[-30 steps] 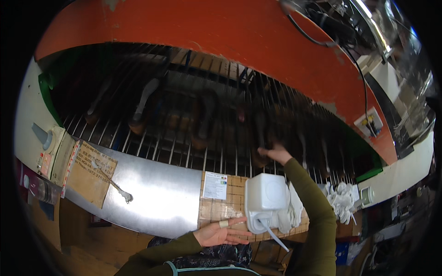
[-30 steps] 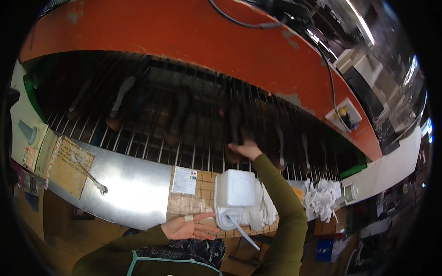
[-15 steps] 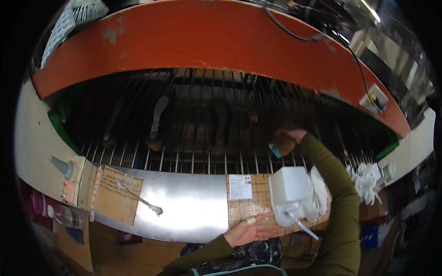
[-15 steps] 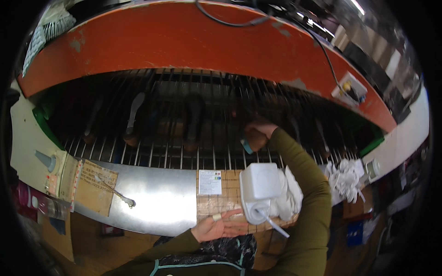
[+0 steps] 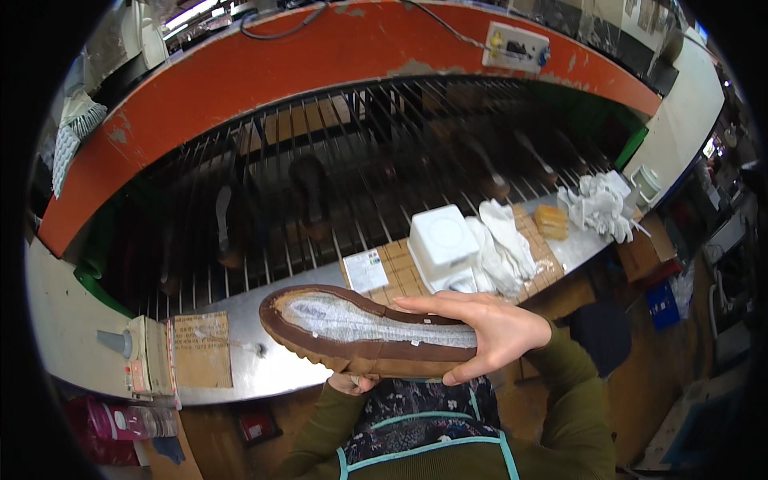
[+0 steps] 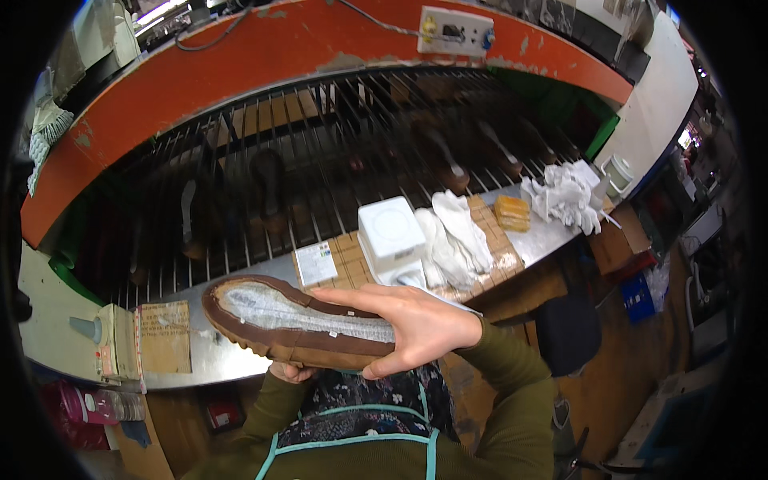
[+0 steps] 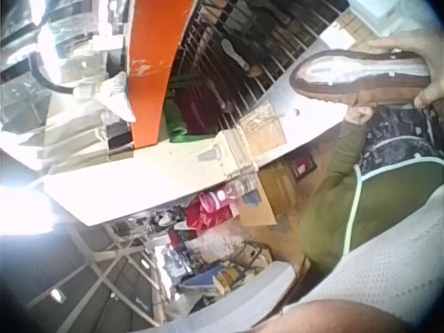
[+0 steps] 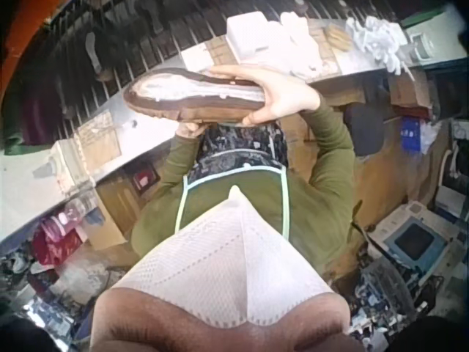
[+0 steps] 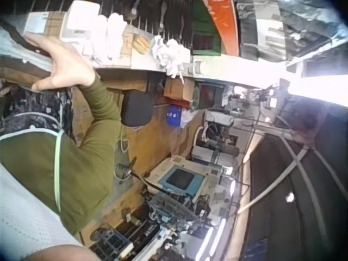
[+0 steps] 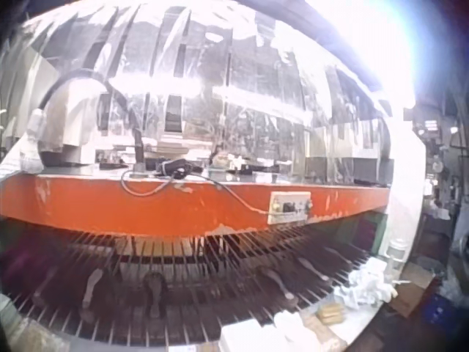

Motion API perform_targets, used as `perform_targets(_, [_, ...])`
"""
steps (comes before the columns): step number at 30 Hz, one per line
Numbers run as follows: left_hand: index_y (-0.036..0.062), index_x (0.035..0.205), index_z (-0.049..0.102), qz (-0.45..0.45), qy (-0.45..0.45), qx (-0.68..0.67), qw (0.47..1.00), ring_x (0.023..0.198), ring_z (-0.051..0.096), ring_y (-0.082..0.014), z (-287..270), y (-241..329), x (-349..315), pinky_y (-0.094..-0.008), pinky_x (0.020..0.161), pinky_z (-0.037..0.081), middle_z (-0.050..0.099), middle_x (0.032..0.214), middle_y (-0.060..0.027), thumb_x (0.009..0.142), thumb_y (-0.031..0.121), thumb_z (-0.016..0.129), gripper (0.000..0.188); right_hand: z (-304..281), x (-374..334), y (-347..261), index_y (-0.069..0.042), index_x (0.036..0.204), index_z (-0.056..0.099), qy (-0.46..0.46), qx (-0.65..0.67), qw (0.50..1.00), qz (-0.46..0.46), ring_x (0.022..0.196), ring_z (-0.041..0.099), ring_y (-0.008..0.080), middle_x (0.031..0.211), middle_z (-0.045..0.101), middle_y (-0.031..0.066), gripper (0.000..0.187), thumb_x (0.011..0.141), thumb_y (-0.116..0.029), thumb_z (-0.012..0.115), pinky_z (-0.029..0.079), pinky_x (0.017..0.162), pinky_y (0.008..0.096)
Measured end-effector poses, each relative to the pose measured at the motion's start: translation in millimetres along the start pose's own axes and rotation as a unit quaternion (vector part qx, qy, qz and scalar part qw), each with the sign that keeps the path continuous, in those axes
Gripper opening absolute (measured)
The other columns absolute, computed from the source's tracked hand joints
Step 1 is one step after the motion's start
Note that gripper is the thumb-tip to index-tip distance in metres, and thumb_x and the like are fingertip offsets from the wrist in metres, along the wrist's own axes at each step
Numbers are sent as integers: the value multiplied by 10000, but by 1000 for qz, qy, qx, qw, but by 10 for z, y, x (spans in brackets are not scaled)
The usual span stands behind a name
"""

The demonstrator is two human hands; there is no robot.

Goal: The person applies a white adhesive to the sole of a brown shoe using a small brush, repeatedly dipping the brush into a container and spreading the substance along the sole. The person rotates the shoe to cover different areas and occasionally wipes the brush on a cloth.

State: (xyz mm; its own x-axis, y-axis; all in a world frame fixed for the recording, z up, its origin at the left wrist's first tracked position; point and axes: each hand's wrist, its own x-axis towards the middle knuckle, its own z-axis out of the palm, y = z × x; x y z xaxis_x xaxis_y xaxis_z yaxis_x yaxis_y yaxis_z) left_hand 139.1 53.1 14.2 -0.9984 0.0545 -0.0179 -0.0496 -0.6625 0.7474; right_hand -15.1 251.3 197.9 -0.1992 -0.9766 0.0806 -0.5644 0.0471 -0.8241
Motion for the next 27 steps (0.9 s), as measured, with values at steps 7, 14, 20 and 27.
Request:
perform_targets(7, [81, 1478, 166, 100, 29, 90, 991, 1376, 270, -366, 152, 22, -281, -534, 1125, 250, 231, 1505, -199, 604, 585, 801, 1193, 623, -666, 1159, -20, 1054, 621, 440, -189, 858, 185, 873, 608, 328, 959, 648, 149, 249, 837, -135, 660, 476, 785, 386])
perform_targets(14, [72, 1484, 106, 511, 34, 224, 829, 1395, 222, -360, 236, 492, 373, -552, 1129, 225, 181, 1511, -236, 621, 642, 751, 1219, 1066, -563, 1551, -104, 1012, 642, 429, -457, 730, 273, 866, 558, 274, 827, 573, 112, 206, 832, -200, 670, 351, 807, 464])
perform_targets(20, [75, 1473, 136, 492, 70, 232, 836, 1375, 265, -332, 226, 582, 409, -511, 1099, 283, 194, 1500, -252, 718, 568, 663, 1045, 886, -700, 1545, -183, 959, 700, 452, -443, 726, 269, 722, 555, 204, 774, 575, 23, 136, 825, -201, 688, 275, 696, 373])
perform_targets(27, [90, 1441, 264, 301, 188, 70, 932, 1308, 411, -275, 213, 722, 317, -397, 1027, 442, 272, 1471, -250, 926, 339, 508, 622, 745, -724, 1579, -185, 897, 712, 400, -504, 735, 214, 688, 530, 191, 755, 571, -3, 93, 805, -190, 701, 278, 730, 391])
